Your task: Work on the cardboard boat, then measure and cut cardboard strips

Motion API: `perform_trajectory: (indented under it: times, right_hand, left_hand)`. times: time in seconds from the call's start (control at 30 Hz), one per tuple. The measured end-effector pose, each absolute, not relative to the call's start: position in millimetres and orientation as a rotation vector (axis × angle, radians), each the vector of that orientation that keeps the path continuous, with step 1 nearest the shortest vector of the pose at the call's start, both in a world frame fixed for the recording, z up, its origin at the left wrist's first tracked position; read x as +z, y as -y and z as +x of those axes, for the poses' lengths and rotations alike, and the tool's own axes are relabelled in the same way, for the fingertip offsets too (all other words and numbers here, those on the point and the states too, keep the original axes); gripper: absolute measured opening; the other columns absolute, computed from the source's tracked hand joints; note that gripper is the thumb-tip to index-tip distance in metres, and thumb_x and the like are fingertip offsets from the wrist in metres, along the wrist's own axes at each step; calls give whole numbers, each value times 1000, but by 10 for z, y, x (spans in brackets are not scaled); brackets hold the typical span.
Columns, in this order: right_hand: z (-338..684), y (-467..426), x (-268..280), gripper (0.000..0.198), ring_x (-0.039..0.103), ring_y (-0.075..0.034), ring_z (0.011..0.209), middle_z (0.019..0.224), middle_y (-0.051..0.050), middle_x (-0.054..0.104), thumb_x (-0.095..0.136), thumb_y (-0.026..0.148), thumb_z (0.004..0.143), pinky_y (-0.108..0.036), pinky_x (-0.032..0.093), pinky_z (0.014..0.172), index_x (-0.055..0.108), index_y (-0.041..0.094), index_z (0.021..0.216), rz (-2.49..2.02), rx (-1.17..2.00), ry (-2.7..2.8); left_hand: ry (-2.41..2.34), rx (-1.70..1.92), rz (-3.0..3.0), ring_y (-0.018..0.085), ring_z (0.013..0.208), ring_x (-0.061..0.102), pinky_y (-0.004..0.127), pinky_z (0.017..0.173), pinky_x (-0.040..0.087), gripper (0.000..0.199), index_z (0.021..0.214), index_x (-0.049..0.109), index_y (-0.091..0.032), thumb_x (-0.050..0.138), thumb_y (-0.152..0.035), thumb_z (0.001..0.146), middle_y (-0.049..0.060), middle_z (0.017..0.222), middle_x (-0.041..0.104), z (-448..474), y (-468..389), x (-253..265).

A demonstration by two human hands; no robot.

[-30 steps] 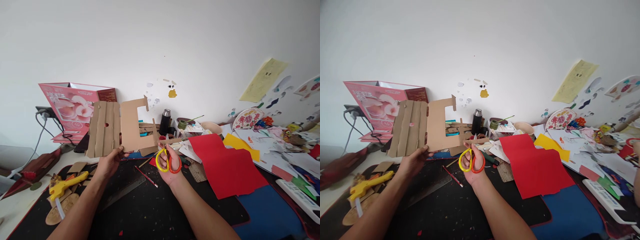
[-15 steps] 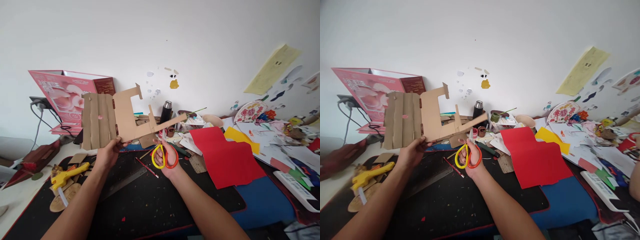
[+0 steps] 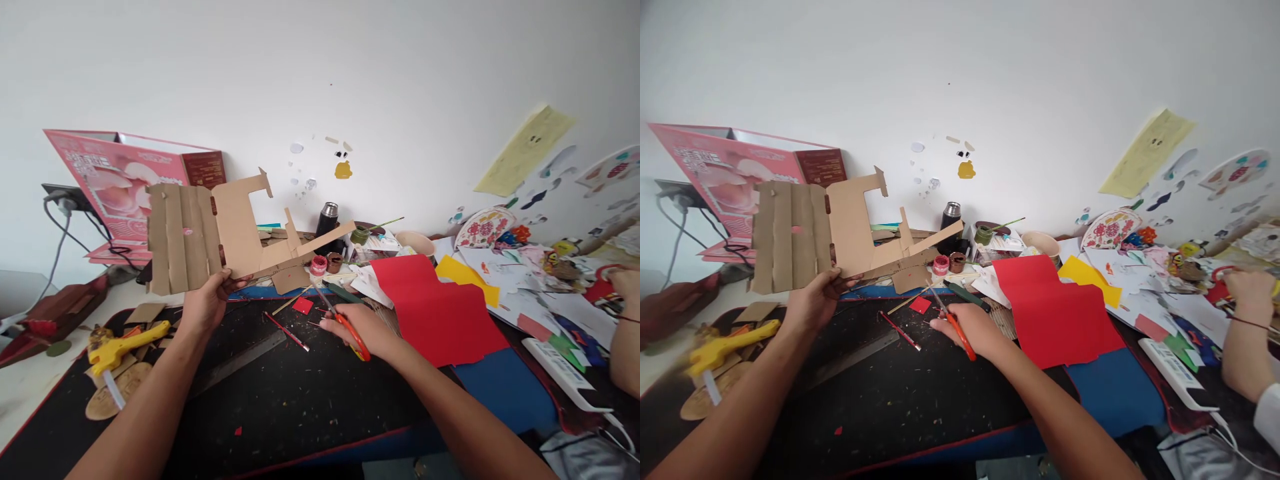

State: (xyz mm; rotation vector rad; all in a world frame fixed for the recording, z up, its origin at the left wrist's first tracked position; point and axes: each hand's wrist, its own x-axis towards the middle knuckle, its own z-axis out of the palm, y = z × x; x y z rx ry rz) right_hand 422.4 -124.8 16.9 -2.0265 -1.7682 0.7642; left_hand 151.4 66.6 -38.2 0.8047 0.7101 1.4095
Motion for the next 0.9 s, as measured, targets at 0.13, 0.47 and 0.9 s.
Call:
perform_trajectory:
  times: [0.13, 0.47, 0.9]
  right_hand:
    - [4195, 1233, 258, 45, 76, -36, 94, 96, -16, 80, 68, 63, 98, -34, 44, 70, 76, 19, 95, -2332, 458, 2135]
    - [4237, 1142, 276, 66, 76, -41, 110, 119, -20, 81, 70, 73, 91, -38, 49, 79, 76, 23, 133, -2383, 571, 2180]
    - [4028, 1073, 476, 30, 75, -30, 95, 98, -7, 83, 69, 41, 101, -34, 48, 78, 80, 28, 126, -2022, 500, 2150]
  left_hand:
    - [-705, 1428, 821, 28, 72, 79, 33, 59, 64, 29, 86, 68, -19, 86, -24, 63, 0, 68, 73, 1517, -672, -394]
    - [-713, 1452, 818, 21, 65, 75, 27, 56, 60, 33, 87, 71, -17, 87, -22, 59, 1, 80, 77, 1576, -607, -328]
    - [-713, 1440, 817, 22, 62, 76, 28, 55, 60, 35, 90, 72, -17, 86, -22, 58, 1, 77, 77, 1615, -597, -329]
